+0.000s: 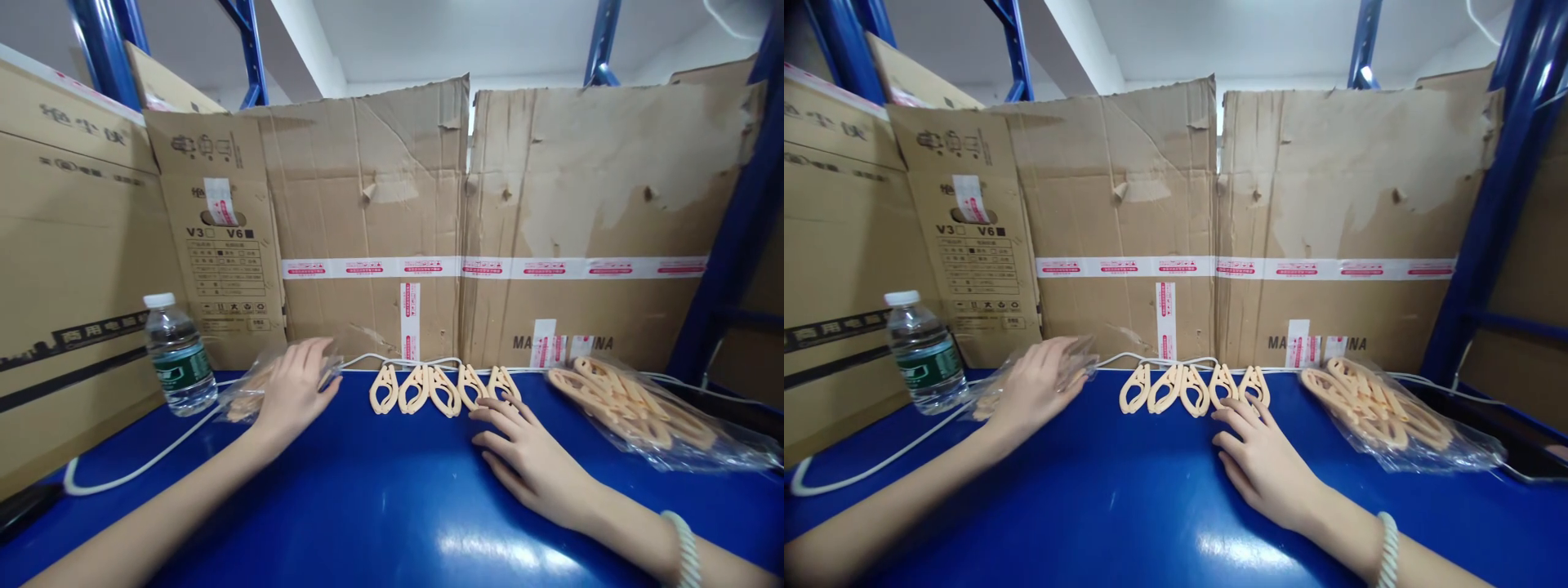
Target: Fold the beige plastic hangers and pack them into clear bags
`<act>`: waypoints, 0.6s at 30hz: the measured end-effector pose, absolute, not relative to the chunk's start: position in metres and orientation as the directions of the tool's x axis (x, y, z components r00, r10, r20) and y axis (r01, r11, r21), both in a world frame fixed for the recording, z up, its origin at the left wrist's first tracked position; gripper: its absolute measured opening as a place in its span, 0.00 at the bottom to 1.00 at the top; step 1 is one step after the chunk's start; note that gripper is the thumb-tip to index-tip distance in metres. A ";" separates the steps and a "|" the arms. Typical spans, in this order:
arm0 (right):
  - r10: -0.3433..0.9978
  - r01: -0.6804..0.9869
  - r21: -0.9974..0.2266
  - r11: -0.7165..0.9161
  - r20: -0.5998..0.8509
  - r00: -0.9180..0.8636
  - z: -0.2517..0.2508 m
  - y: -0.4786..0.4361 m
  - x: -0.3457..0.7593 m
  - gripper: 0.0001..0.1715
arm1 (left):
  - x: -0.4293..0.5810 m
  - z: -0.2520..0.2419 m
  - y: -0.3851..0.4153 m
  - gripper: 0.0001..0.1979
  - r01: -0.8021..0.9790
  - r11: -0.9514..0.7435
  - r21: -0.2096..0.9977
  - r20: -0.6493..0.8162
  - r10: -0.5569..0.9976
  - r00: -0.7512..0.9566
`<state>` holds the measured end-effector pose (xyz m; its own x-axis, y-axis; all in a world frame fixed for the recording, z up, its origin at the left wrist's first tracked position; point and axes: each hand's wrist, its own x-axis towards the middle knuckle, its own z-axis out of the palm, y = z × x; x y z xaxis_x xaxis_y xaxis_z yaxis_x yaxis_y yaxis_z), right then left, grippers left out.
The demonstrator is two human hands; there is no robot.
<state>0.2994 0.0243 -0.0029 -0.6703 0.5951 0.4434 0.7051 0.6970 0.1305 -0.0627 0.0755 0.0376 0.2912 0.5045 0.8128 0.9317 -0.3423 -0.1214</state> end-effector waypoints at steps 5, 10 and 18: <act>0.544 0.715 0.160 0.680 0.545 -0.638 0.011 0.023 0.309 0.13 | -0.062 0.032 0.072 0.10 0.884 -0.449 -0.129 0.797 0.483 0.362; 0.527 0.734 -0.008 0.680 0.701 -0.480 0.028 0.024 0.320 0.10 | -0.029 0.028 0.034 0.12 0.696 -0.689 -0.199 0.767 0.332 0.549; 0.659 0.624 -0.375 0.686 0.684 -0.313 0.028 0.017 0.312 0.14 | 0.017 0.011 -0.021 0.14 0.202 -0.979 0.025 0.563 0.181 0.807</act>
